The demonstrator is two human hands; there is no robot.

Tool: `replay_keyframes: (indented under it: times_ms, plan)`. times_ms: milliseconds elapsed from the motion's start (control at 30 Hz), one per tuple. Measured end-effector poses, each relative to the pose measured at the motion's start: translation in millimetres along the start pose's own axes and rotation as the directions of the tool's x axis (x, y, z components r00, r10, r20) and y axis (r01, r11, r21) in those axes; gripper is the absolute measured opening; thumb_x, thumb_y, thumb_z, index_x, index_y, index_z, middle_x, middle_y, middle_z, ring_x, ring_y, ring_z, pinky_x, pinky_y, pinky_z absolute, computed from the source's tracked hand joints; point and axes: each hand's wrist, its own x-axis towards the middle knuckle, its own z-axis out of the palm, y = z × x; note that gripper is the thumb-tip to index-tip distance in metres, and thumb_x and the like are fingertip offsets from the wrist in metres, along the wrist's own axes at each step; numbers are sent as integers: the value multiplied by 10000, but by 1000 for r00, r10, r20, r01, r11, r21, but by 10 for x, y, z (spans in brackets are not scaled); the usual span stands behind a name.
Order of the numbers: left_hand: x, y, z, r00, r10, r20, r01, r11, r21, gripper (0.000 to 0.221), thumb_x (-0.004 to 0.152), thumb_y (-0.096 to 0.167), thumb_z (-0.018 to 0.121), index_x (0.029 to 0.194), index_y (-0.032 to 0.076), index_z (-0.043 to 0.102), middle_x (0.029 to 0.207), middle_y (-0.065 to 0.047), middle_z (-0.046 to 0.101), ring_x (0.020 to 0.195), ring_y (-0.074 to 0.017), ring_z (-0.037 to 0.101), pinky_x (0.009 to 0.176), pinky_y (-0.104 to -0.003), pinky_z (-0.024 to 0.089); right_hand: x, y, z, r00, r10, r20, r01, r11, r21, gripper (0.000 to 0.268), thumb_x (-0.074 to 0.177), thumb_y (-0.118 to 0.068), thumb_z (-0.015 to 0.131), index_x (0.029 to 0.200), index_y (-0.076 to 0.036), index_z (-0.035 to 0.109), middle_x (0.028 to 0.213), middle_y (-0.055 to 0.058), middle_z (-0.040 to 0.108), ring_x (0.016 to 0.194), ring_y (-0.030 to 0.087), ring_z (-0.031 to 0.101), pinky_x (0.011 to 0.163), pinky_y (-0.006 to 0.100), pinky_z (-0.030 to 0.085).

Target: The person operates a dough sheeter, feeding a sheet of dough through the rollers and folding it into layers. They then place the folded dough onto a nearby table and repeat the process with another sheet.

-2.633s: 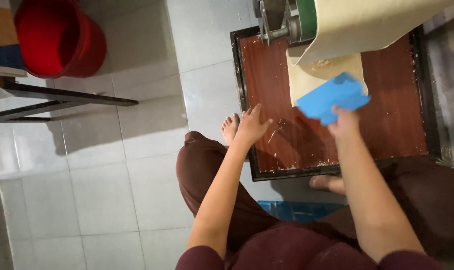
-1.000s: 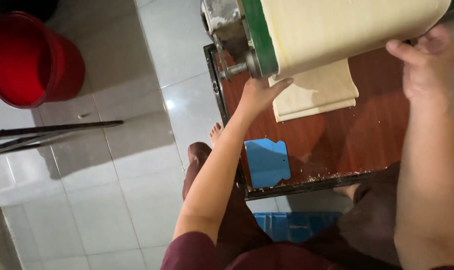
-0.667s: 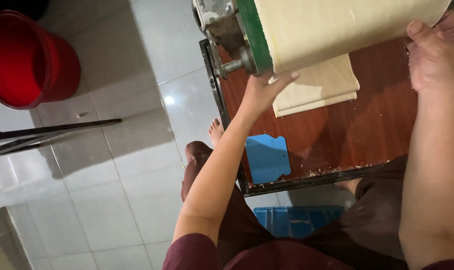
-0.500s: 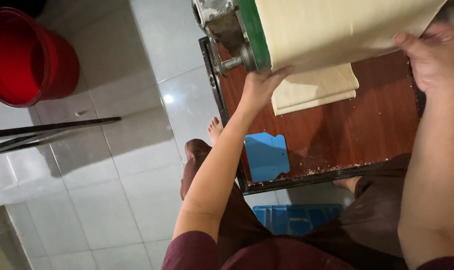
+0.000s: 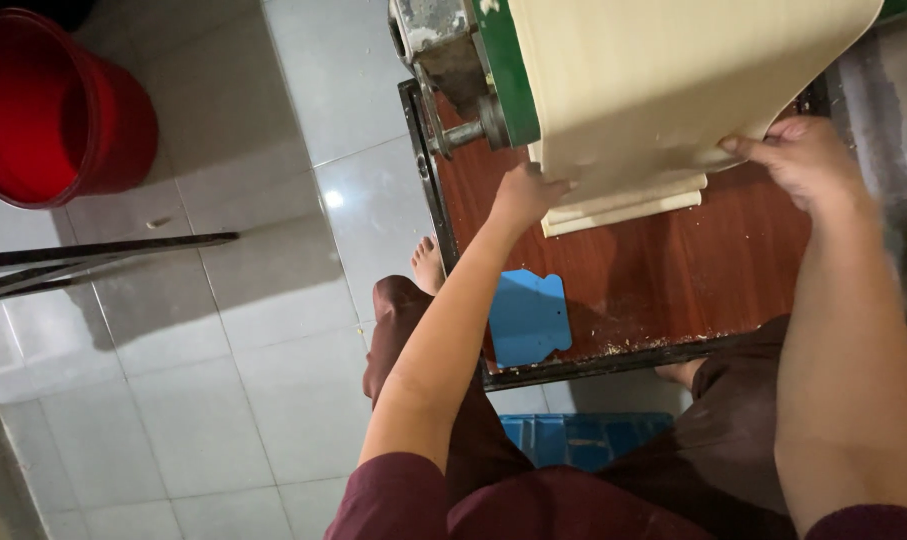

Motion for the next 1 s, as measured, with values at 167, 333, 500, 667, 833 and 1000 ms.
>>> replay_keyframes:
  times_ms: [167,333,500,667,833,1000]
  plan:
    - [200,-200,179,990,-135,51,129,986,103,652,756,452,735,1217,23,569,1106,-96,646,903,-246,630,632,-375,503,146,271,77,988,152,1,-151,982,-114,270,999,-352,792,936,-118,674,951,72,658,882,194,595,908,377,418]
    - [645,-601,531,985,-140,96,91,912,400,615,851,421,568,1319,24,562,1283,-102,578,1173,-289,594,820,-406,567,170,320,234,973,229,10,-227,970,-83,338,934,-286,805,1141,-29,730,1211,118,727,1064,195,678,965,306,472]
    - [206,-202,304,964,-265,-28,182,578,795,485,966,218,662,1430,102,578,1349,-114,668,1230,-346,636,1035,-498,506,486,833,410,978,194,-81,-210,864,-457,515,949,-484,735,810,-8,592,770,124,543,664,275,548,520,406,383]
    - [196,-78,138,978,-200,-58,182,687,704,360,986,198,474,1322,147,590,1178,-23,713,1010,-220,683,695,-323,497,-184,-587,327,952,279,-125,-302,925,-230,736,964,-187,714,1548,10,311,1513,264,429,1226,374,551,1020,411,503]
    - [-183,222,-286,969,-247,8,190,765,615,758,990,255,471,1648,41,163,1399,-107,623,1217,-329,630,878,-450,553,-35,-389,20,956,126,-264,-139,990,-30,888,929,-349,911,1471,68,345,1374,254,511,1238,382,547,987,440,488]
    - [-310,225,-449,994,-111,16,86,848,522,580,937,536,423,1339,122,490,1229,-95,686,1143,-357,650,860,-515,534,250,39,-11,864,-375,-336,491,775,398,390,937,46,918,1067,-120,590,990,-2,649,948,93,635,940,250,607]
